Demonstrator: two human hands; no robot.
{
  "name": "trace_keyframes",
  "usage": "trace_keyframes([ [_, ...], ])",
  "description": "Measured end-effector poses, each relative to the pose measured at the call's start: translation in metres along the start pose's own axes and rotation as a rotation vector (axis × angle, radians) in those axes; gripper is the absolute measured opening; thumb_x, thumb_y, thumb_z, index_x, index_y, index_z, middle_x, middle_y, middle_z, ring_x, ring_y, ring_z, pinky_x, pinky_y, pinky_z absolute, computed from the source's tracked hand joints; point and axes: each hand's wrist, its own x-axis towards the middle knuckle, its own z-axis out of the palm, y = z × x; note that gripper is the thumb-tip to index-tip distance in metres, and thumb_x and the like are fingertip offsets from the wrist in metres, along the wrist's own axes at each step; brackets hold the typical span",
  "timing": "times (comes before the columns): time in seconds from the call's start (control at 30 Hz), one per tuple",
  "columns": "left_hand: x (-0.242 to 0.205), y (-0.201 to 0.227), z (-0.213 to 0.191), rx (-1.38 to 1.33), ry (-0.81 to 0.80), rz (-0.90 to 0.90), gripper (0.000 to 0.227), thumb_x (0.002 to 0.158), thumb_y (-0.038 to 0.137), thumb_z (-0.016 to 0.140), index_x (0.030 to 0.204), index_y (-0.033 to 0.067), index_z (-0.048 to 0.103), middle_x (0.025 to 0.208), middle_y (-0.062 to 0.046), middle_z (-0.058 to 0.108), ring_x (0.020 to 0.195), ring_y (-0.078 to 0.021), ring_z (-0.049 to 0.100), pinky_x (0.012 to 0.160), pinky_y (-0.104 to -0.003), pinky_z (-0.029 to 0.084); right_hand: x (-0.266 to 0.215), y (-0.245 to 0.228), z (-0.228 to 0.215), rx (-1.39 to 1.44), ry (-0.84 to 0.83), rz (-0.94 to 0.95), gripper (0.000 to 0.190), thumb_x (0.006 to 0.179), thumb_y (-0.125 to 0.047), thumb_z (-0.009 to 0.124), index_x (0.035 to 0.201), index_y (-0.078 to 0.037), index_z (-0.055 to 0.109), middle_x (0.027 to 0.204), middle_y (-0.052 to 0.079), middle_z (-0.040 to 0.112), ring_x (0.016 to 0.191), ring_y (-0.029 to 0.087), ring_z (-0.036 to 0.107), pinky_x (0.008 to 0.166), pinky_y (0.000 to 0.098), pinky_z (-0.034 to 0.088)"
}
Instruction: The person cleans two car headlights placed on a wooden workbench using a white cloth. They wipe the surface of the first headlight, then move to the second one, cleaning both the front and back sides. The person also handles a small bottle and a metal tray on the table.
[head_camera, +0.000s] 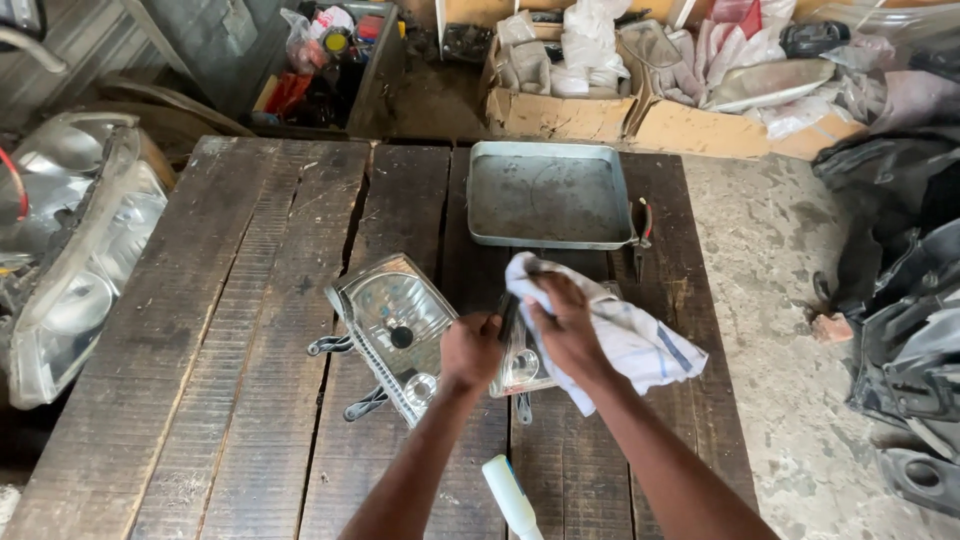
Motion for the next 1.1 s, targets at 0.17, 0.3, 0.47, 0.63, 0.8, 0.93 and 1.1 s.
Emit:
trace_keyframes([
  [0.17,-0.014,0.034,-0.037,-0.215,-0.073,-0.105,0.040,0.097,0.036,0.050,0.098,0.0072,0.078,0.087,-0.022,0.076,0.094,-0.0488,0.070,0.082,-0.055,0.053,-0.020,-0.010,0.016,-0.174,-0.062,-0.177,0.020,0.101,-0.018,0.060,0.120,-0.018,0.066,0.120,-0.001,0.066,0.134,0.027,0.052,0.119,0.0547,0.026],
  [0.3,-0.009,0.030,-0.047,-0.669,-0.181,-0.374,0.068,0.105,0.051,0.045,0.139,-0.0053,0.061,0.100,-0.037,0.071,0.099,-0.0478,0.073,0.081,-0.053,0.065,-0.031,-0.032,0.017,-0.212,-0.027,-0.207,0.015,0.103,-0.011,0.057,0.117,-0.013,0.062,0.118,0.003,0.064,0.137,0.029,0.049,0.122,0.0570,0.023],
  [0.47,-0.027,0.062,-0.064,-0.799,-0.209,-0.368,0.080,0.102,0.063,0.042,0.145,-0.0037,0.055,0.110,-0.037,0.070,0.106,-0.0456,0.071,0.089,-0.052,0.061,-0.031,-0.030,0.017,-0.197,0.021,-0.197,0.014,0.107,-0.012,0.052,0.120,-0.014,0.057,0.124,0.004,0.060,0.142,0.032,0.043,0.122,0.0615,0.021],
  [0.63,-0.045,0.099,-0.087,-0.786,-0.201,-0.368,0.095,0.092,0.073,0.051,0.150,-0.0008,0.050,0.101,-0.023,0.066,0.091,-0.0318,0.071,0.082,-0.041,0.063,-0.059,-0.034,0.026,-0.291,0.031,-0.242,0.025,0.096,-0.006,0.064,0.117,-0.016,0.058,0.123,0.001,0.061,0.143,0.032,0.042,0.122,0.0604,0.022],
  [0.8,-0.047,0.106,-0.088,-0.569,-0.268,-0.357,0.110,0.069,0.082,0.032,0.158,0.0182,0.040,0.167,-0.009,0.035,0.156,-0.0326,0.031,0.128,-0.056,0.022,-0.104,-0.040,0.030,-0.297,0.003,-0.448,0.023,0.096,-0.017,0.058,0.114,-0.004,0.065,0.125,0.011,0.063,0.139,0.033,0.044,0.125,0.0620,0.020],
  [0.93,-0.044,0.084,-0.075,-0.397,-0.304,-0.329,0.085,0.091,0.070,0.023,0.136,0.0121,0.067,0.157,-0.017,0.050,0.143,-0.0409,0.049,0.112,-0.060,0.050,-0.101,-0.034,0.024,-0.273,-0.036,-0.496,0.033,0.104,-0.025,0.047,0.121,-0.003,0.065,0.126,0.011,0.066,0.139,0.032,0.046,0.123,0.0608,0.023],
  [1.1,-0.071,0.109,-0.074,-0.362,-0.212,-0.253,0.082,0.096,0.072,0.030,0.138,0.0124,0.068,0.141,-0.017,0.066,0.138,-0.0345,0.055,0.117,-0.049,0.044,-0.079,-0.028,0.013,-0.312,-0.006,-0.413,0.020,0.101,-0.017,0.058,0.119,-0.016,0.064,0.120,-0.001,0.061,0.144,0.033,0.042,0.114,0.0547,0.030],
])
